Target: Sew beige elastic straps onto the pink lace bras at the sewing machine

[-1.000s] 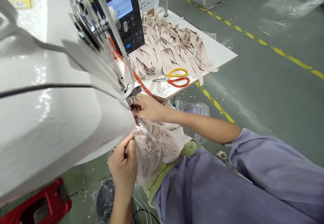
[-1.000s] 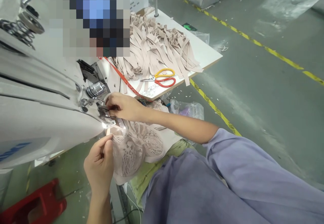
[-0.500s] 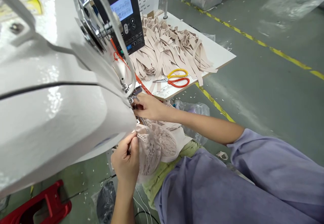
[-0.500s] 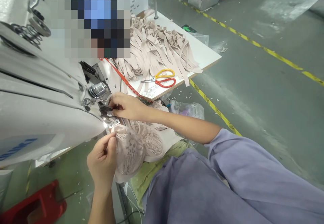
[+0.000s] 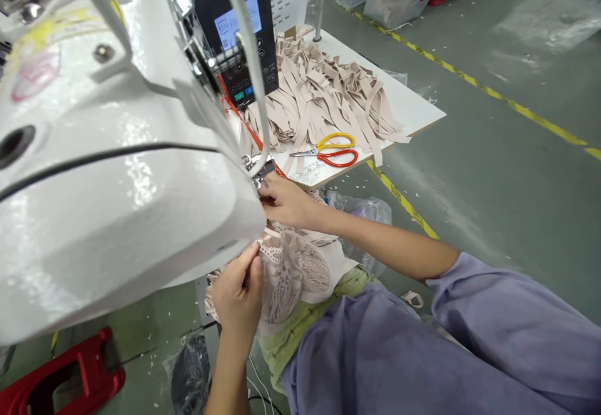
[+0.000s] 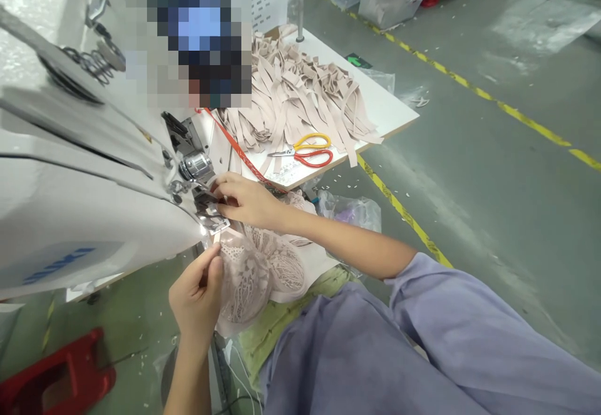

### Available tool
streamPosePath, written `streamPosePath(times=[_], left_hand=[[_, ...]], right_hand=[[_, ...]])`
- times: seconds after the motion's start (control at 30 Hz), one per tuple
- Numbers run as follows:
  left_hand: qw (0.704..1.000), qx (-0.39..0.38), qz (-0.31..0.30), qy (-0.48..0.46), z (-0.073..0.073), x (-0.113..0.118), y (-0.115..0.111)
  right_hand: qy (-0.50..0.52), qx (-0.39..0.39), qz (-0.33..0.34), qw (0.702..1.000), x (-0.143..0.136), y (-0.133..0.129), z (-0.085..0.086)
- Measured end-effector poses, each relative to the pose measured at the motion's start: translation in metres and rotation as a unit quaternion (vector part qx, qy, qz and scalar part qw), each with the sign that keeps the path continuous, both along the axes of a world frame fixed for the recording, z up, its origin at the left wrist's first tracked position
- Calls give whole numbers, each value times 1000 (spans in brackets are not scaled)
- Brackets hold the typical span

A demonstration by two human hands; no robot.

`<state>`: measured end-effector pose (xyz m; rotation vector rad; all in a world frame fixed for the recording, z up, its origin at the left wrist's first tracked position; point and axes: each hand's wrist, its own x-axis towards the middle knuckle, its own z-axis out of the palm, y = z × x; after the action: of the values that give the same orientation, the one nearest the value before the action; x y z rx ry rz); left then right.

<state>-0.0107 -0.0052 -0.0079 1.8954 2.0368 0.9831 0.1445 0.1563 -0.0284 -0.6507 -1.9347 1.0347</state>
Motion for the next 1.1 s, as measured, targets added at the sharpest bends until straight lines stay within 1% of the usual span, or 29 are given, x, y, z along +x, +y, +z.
streamPosePath(times=[0.13, 0.33, 0.47, 0.57, 0.63, 0.67, 0.7, 0.73, 0.77, 0.8, 0.83, 0.87, 0.9, 0.97, 1.03, 1.1], left_hand=[[1000, -9, 12, 6, 2, 2, 3], [999, -24, 33, 6, 3, 1, 8], [998, -35, 45, -8, 0, -1, 7], [998, -41, 46, -10, -1, -2, 6], [998, -39, 48, -8, 0, -2, 6], [998, -38, 46, -5, 2, -2, 6], [998, -39, 41, 0, 3, -2, 7], [999, -39, 36, 8, 5, -2, 7], [999, -38, 32, 17, 6, -2, 7], [999, -34, 27, 25, 6, -2, 7], [999, -25, 25, 31, 7, -2, 8], [999, -14, 20, 34, 7, -2, 9], [999, -5, 14, 36, 7, -2, 10], [999, 9, 8, 30, 8, -2, 12], [1000, 19, 10, 16, 11, -1, 13], [1000, 23, 8, 5, 13, 0, 13]], right_hand=[[-1, 0, -6, 1000, -3, 0, 0], [-18, 24, -1, 1000, -8, 11, 4], [-34, 9, -9, 999, -9, 10, 7], [-35, -7, 2, 999, -7, 6, 8], [-26, -12, 6, 1000, -4, 11, 7], [-16, -13, -9, 1000, -2, 18, 6], [-1, -13, -46, 999, 0, 29, 5], [18, -10, -104, 994, 3, 44, 5], [41, -5, -177, 983, 6, 62, 6], [66, 1, -253, 965, 9, 84, 9], [87, 6, -313, 946, 13, 108, 14], [103, 11, -344, 933, 17, 132, 20], [114, 15, -343, 932, 20, 154, 27], [131, 6, -288, 948, 25, 190, 42], [146, -23, -244, 959, 25, 211, 51], [148, -52, -250, 955, 21, 218, 53]])
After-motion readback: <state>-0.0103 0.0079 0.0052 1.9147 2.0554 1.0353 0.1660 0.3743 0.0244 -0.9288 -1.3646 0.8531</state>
